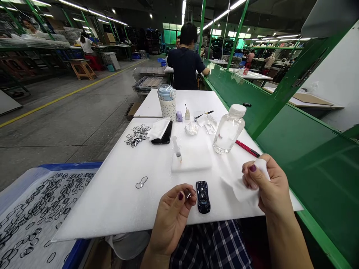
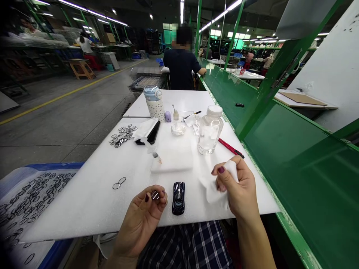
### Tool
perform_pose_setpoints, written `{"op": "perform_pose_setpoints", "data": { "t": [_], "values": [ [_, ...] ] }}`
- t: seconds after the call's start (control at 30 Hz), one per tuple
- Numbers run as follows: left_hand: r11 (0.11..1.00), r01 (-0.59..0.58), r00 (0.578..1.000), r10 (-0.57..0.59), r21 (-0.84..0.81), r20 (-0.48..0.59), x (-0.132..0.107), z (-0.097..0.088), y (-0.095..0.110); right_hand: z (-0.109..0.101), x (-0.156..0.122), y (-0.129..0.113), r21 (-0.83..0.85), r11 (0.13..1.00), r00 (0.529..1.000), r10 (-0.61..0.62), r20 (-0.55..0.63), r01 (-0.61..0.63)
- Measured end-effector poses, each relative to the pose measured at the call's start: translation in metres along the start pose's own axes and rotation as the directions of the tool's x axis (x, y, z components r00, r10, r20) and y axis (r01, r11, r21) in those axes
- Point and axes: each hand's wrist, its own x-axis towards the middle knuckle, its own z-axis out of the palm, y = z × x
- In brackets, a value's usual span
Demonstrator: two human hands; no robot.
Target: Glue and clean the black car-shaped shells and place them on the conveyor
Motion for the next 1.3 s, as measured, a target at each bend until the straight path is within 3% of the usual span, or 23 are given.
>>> {"op": "perform_pose_setpoints", "data": {
  "t": [0.13, 0.23, 0.3, 0.4, 0.47, 0.57, 0.63, 0.73, 0.87, 0.97, 1.07, 1.17, 1.3],
  "values": [
    [1.000, 0.003, 1.000, -0.003, -0.027, 0.002, 0.001, 0.001, -0.001, 0.011, -0.014, -0.001, -0.303, 0.952, 0.995, 0.066, 0.077, -0.040],
    [0.999, 0.008, 1.000, -0.008, -0.032, 0.004, 0.000, 0.002, -0.001, 0.025, -0.025, 0.001, -0.394, 0.918, 0.981, 0.106, 0.166, -0.032],
    [0.999, 0.005, 1.000, -0.005, -0.034, 0.007, -0.001, 0.003, 0.000, 0.034, -0.029, 0.003, -0.438, 0.898, 0.968, 0.068, 0.240, 0.045],
    [0.999, -0.007, 1.000, 0.007, -0.044, 0.001, -0.002, 0.003, 0.000, 0.045, -0.031, 0.004, -0.496, 0.815, 0.937, -0.155, 0.312, 0.300],
    [0.998, -0.005, 1.000, 0.005, -0.056, 0.003, -0.001, 0.002, 0.000, 0.052, -0.032, 0.004, -0.499, 0.723, 0.871, -0.317, 0.376, 0.478],
    [0.996, -0.004, 1.000, 0.003, -0.087, -0.011, 0.000, 0.002, -0.001, 0.062, -0.034, 0.006, -0.425, 0.608, 0.732, -0.450, 0.513, 0.671],
    [0.996, -0.014, 0.999, 0.011, -0.093, -0.039, 0.001, 0.003, -0.002, 0.067, -0.037, 0.009, -0.384, 0.534, 0.649, -0.509, 0.566, 0.753],
    [0.996, -0.035, 0.996, 0.028, -0.081, -0.080, 0.001, 0.006, -0.003, 0.069, -0.040, 0.012, -0.403, 0.429, 0.587, -0.536, 0.607, 0.808],
    [0.995, -0.041, 0.996, 0.032, -0.096, -0.089, 0.001, 0.008, -0.005, 0.061, -0.037, 0.002, -0.447, 0.335, 0.557, -0.430, 0.711, 0.829],
    [0.995, -0.032, 0.996, 0.024, -0.099, -0.083, 0.002, 0.008, -0.004, 0.060, -0.034, -0.003, -0.483, 0.290, 0.563, -0.451, 0.692, 0.826],
    [0.995, -0.034, 0.997, 0.027, -0.093, -0.073, 0.003, 0.008, -0.003, 0.068, -0.034, -0.002, -0.456, 0.326, 0.561, -0.475, 0.678, 0.828],
    [0.997, -0.028, 0.997, 0.022, -0.077, -0.073, 0.001, 0.008, -0.003, 0.072, -0.037, -0.006, -0.439, 0.365, 0.562, -0.383, 0.733, 0.821],
    [0.997, -0.021, 0.996, 0.015, -0.069, -0.092, 0.001, 0.006, -0.005, 0.062, -0.036, -0.020, -0.483, 0.302, 0.562, -0.295, 0.773, 0.822]
  ]
}}
